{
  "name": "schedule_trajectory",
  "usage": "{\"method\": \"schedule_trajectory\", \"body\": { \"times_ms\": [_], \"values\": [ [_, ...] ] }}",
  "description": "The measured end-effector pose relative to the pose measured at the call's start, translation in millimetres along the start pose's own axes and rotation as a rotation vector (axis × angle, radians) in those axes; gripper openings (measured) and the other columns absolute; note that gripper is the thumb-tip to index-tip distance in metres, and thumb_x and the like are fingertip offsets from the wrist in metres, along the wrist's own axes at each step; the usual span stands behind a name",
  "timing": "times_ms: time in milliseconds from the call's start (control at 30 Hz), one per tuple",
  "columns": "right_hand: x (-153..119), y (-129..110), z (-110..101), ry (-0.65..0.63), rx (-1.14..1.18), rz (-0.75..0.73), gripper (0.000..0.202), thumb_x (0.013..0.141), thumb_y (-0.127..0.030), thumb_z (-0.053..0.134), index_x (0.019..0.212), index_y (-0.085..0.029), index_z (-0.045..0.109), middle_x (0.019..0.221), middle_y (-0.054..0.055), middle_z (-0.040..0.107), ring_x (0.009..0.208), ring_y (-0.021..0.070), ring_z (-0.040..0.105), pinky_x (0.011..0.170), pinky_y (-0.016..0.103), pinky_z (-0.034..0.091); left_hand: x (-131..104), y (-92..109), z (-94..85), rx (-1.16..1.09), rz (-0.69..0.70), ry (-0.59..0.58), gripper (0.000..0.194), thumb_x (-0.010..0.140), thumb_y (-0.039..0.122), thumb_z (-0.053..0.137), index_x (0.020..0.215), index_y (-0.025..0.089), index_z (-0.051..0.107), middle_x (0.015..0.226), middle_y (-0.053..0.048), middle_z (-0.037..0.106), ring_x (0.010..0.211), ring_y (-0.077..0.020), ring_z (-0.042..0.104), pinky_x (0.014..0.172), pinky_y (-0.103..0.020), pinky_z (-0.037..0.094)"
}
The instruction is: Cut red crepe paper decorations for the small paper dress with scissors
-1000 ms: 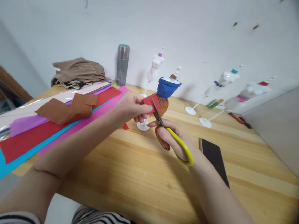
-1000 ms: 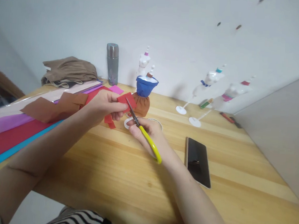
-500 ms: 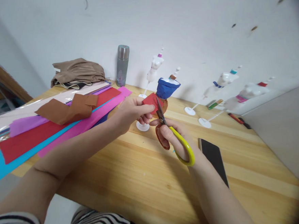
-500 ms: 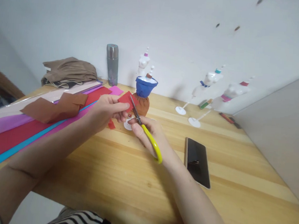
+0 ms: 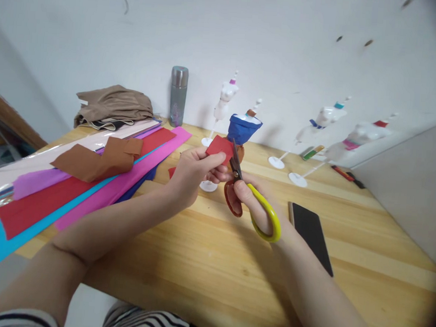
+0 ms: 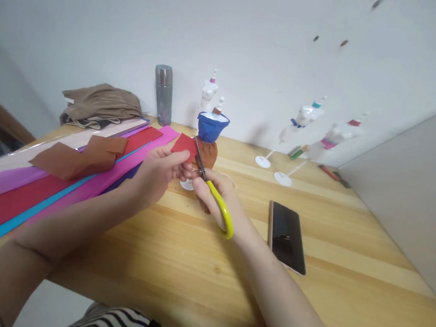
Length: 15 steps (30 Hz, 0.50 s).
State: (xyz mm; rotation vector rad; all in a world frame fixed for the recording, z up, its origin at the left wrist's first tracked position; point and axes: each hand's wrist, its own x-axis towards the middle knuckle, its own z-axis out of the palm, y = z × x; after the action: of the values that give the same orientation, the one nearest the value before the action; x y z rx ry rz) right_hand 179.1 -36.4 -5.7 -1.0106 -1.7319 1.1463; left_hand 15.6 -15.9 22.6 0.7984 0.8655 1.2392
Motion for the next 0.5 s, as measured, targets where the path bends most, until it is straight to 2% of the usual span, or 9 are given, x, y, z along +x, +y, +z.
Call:
{"method": "schedule_trajectory", "body": {
  "times_ms": [133, 333, 500],
  "values": [
    [0.1, 0.9, 0.9, 0.016, -0.026, -0.009, 0.053, 0.093, -0.071, 0.056, 0.095, -0.019, 0.065, 0.055, -0.006, 0.048, 0.043, 0.0125, 0.045, 0.047, 0.029, 0.036, -0.8, -3.0, 1.0, -0.040, -0.006, -0.002, 0.035, 0.088, 0.012, 0.068, 0.053, 0.011, 0.067, 0.052, -0.004, 0.066, 0.049, -0.0091, 0.061, 0.054, -0.020, 0.045],
    [0.2, -2.9, 3.8, 0.022, -0.063, 0.003, 0.048, 0.094, -0.068, 0.057, 0.090, -0.021, 0.061, 0.054, -0.006, 0.047, 0.043, 0.0128, 0.043, 0.048, 0.030, 0.037, 1.6, -8.9, 0.7, -0.021, 0.034, 0.011, 0.031, 0.088, 0.015, 0.069, 0.056, 0.012, 0.066, 0.054, -0.004, 0.066, 0.050, -0.0090, 0.061, 0.053, -0.020, 0.045],
    [1.2, -1.7, 5.3, 0.051, -0.073, -0.018, 0.048, 0.095, -0.069, 0.055, 0.084, -0.022, 0.058, 0.055, -0.005, 0.048, 0.043, 0.0138, 0.045, 0.048, 0.031, 0.036, 1.2, -10.0, 0.3, 0.004, 0.052, 0.014, 0.032, 0.086, 0.013, 0.069, 0.055, 0.012, 0.062, 0.052, 0.000, 0.062, 0.043, -0.0048, 0.052, 0.047, -0.018, 0.038]
  ]
}}
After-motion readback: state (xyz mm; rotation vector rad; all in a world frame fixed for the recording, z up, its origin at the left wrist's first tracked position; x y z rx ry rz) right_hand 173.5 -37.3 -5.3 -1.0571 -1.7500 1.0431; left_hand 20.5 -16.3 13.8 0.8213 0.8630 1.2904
